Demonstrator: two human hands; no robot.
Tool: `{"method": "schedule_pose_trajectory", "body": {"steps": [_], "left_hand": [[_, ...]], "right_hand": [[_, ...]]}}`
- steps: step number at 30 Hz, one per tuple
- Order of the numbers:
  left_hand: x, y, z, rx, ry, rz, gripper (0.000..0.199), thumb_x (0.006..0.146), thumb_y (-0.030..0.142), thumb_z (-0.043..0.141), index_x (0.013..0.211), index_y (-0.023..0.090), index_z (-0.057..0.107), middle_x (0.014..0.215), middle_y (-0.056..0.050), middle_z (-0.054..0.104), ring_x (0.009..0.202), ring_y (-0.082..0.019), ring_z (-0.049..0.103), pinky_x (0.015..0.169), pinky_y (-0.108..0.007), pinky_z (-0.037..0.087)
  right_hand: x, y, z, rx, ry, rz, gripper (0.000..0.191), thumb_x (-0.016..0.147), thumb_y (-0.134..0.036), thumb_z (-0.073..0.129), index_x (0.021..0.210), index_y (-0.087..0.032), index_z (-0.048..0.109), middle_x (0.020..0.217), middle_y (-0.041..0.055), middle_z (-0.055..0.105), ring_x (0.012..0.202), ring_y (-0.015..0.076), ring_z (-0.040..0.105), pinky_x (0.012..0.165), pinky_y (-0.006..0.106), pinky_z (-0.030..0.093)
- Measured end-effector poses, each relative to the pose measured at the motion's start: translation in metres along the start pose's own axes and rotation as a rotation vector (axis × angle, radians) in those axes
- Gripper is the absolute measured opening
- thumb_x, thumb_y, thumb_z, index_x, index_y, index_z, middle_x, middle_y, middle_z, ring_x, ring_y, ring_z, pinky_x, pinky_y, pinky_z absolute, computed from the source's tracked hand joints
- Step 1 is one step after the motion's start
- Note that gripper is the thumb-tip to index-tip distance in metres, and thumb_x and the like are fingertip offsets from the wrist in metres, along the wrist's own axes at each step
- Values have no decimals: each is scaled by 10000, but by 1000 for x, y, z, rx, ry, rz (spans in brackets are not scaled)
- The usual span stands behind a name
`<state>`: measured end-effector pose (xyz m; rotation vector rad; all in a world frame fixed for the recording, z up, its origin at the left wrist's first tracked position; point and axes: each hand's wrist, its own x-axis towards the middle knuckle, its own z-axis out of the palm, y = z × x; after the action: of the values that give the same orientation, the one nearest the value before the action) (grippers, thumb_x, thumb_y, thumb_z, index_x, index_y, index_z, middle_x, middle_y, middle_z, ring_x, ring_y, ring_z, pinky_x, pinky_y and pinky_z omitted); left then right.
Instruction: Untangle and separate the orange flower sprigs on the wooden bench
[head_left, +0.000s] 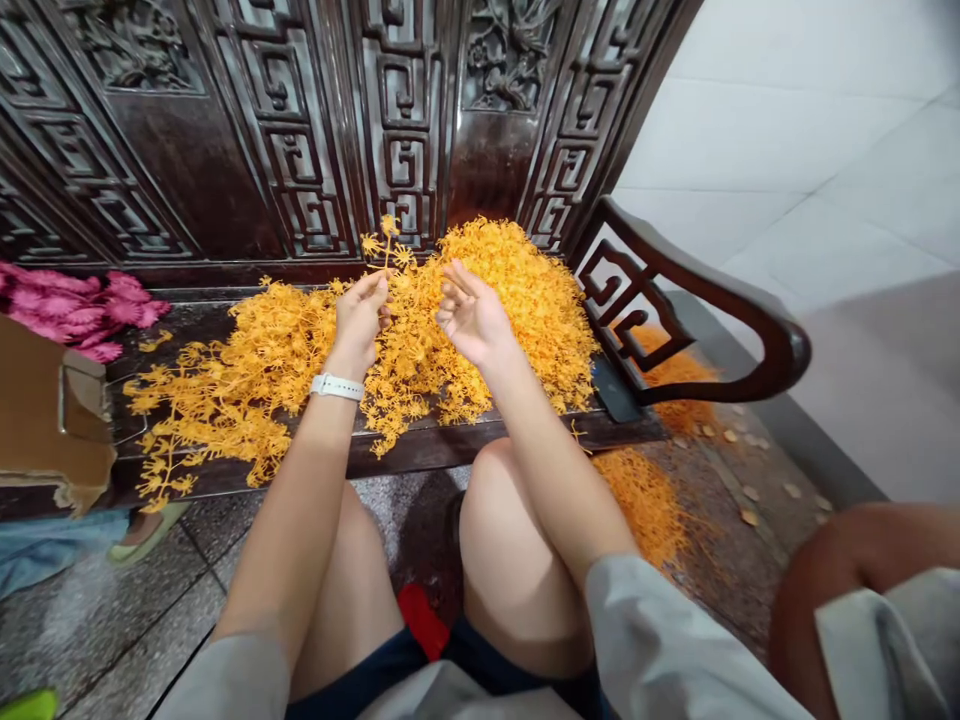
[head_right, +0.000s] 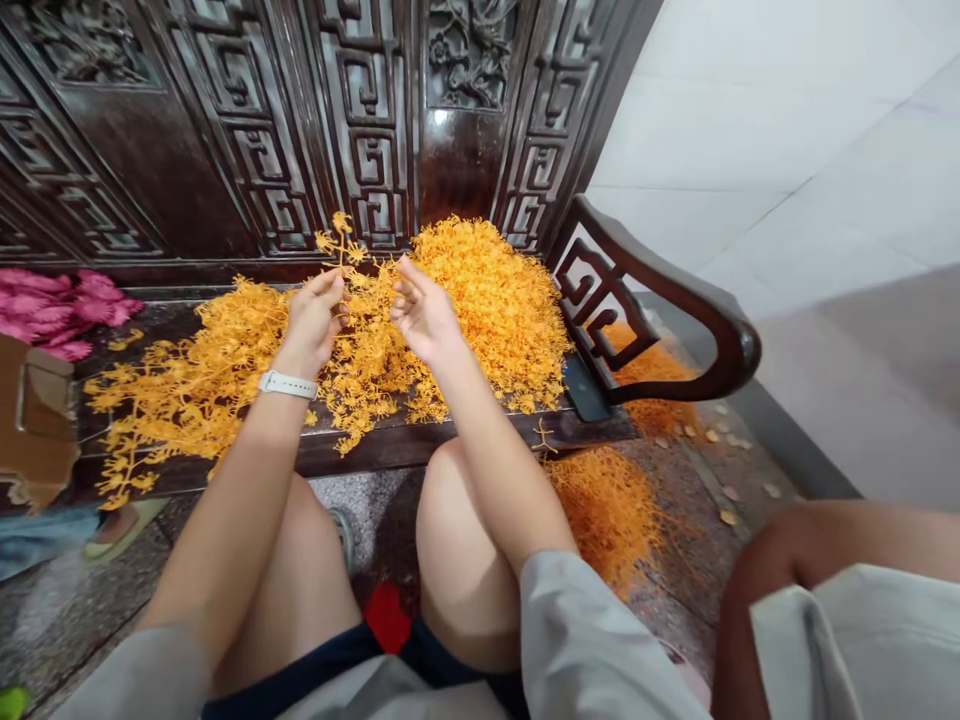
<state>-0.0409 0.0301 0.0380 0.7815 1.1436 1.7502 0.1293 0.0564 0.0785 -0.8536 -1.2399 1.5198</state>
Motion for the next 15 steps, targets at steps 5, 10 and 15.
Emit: {"method": "schedule_pose_trajectory", "body": {"steps": [5,10,15], "left_hand": [[-8,4,8,-3,-103,-55,97,898,192,752,969,222,811,794,-24,648,586,-88,506,540,-189,400],[-19,5,10,11,-147,-138,177,808,336,840,918,200,812,912,-43,719,635,-96,548,558,-195,437],[-12,-10,3,24,-90,-84,237,657,316,914,736,187,731,798,0,675,739,-114,588,632,-195,474]], "right_hand": [[3,24,13,-272,11,-100,438,865,-602,775,996,-213,622,805,-8,600,629,111,470,596,271,394],[4,36,10,-665,-65,-288,351,1014,-403,615,744,-186,562,742,-9,564,736,127,501,718,281,362],[-12,23,14,-985,-243,-313,295,1049,-332,502,822,-188,623,845,26,663,764,148,526,746,298,352]]}}
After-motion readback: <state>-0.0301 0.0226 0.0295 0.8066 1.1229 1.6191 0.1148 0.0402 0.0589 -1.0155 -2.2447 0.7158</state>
